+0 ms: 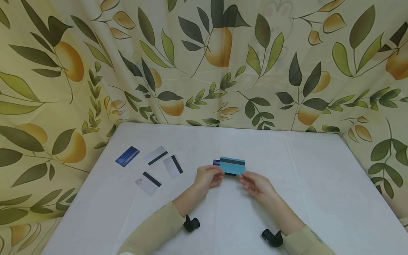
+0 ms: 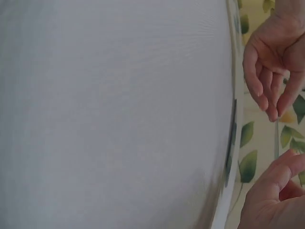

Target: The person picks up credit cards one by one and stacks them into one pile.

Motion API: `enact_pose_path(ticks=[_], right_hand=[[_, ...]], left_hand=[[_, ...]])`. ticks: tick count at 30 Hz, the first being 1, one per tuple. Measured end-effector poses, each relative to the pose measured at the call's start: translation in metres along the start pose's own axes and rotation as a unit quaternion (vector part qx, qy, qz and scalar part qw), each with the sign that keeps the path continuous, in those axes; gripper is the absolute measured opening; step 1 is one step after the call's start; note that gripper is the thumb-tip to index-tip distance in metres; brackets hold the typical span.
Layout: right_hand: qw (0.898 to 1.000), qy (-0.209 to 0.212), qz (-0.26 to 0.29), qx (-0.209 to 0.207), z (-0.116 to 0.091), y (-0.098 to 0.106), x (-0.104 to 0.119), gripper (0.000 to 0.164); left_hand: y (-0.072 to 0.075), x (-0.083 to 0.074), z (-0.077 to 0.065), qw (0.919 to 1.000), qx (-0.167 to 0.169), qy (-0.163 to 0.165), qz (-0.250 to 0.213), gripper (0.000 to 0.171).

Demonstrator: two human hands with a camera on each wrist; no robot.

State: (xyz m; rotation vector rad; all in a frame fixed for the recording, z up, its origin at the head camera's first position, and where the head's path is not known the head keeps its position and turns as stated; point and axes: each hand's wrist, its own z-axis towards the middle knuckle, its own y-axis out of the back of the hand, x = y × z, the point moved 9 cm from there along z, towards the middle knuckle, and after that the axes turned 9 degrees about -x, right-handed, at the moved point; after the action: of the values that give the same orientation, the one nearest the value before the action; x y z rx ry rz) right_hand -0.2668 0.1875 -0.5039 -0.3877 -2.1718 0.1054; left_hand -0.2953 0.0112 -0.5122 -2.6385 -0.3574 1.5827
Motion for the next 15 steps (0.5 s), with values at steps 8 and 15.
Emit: enact_pose_path(ticks=[8, 15], right_hand=[[0.999, -0.008, -0.032, -0.034, 0.008, -0.012, -0.006, 0.042], [0.998, -0.007, -0.048, -0.044, 0.013, -0.017, -0.006, 0.042]], left_hand=[[0.014, -0.003, 0.007, 0.9996, -0.024, 0.007, 0.012, 0.023], [0.019, -0.003, 0.012, 0.9994, -0.03, 0.002, 0.016, 0.027]])
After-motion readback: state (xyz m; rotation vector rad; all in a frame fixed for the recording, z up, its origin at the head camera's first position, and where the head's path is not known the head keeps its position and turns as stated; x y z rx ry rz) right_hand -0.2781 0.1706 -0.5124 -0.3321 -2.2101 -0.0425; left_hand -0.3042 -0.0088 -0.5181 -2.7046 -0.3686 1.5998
